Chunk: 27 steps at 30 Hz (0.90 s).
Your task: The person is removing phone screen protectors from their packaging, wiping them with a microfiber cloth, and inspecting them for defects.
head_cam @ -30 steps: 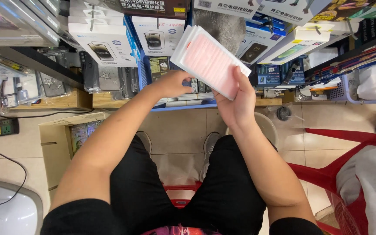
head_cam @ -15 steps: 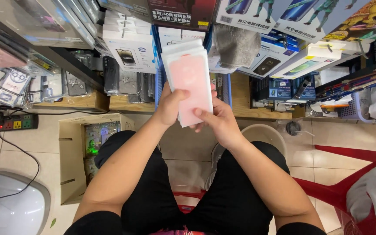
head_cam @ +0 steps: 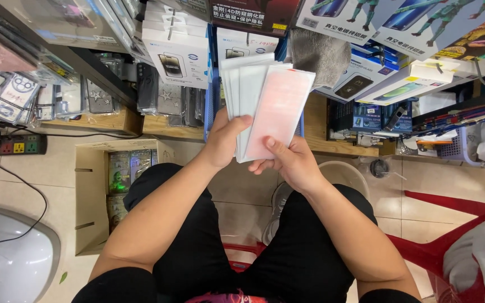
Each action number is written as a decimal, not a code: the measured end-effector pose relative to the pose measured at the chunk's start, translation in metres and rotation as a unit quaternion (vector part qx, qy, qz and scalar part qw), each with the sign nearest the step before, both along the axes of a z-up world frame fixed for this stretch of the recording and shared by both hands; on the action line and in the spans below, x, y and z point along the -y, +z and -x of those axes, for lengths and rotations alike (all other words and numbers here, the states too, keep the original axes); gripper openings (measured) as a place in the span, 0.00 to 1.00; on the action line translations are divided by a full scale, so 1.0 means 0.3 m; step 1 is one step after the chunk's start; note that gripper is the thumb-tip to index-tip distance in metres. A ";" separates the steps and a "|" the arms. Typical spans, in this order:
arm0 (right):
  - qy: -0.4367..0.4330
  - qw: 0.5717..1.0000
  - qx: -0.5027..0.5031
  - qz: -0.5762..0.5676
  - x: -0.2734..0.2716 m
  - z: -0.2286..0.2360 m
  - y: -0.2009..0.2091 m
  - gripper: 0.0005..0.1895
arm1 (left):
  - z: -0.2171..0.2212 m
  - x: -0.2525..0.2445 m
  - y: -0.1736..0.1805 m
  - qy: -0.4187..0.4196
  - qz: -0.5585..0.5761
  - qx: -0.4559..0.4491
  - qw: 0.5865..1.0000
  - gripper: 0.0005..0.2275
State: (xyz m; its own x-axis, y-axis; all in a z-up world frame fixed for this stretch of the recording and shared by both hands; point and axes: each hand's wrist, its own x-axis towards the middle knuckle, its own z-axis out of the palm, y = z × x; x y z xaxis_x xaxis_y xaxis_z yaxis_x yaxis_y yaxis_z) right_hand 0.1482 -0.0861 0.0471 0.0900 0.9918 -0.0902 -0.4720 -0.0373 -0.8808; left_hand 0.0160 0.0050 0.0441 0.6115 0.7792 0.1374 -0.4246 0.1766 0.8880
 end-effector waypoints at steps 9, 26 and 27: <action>-0.020 1.000 -0.014 -0.003 0.003 0.003 -0.013 0.16 | 0.002 -0.012 0.008 0.035 0.021 0.026 0.999 0.08; -0.066 0.994 -0.086 0.013 0.002 0.025 -0.011 0.17 | 0.000 0.028 0.156 0.127 0.031 0.001 0.991 0.08; -0.071 0.993 -0.092 0.013 0.001 0.024 -0.009 0.17 | 0.000 0.028 0.162 0.132 0.027 -0.001 0.991 0.09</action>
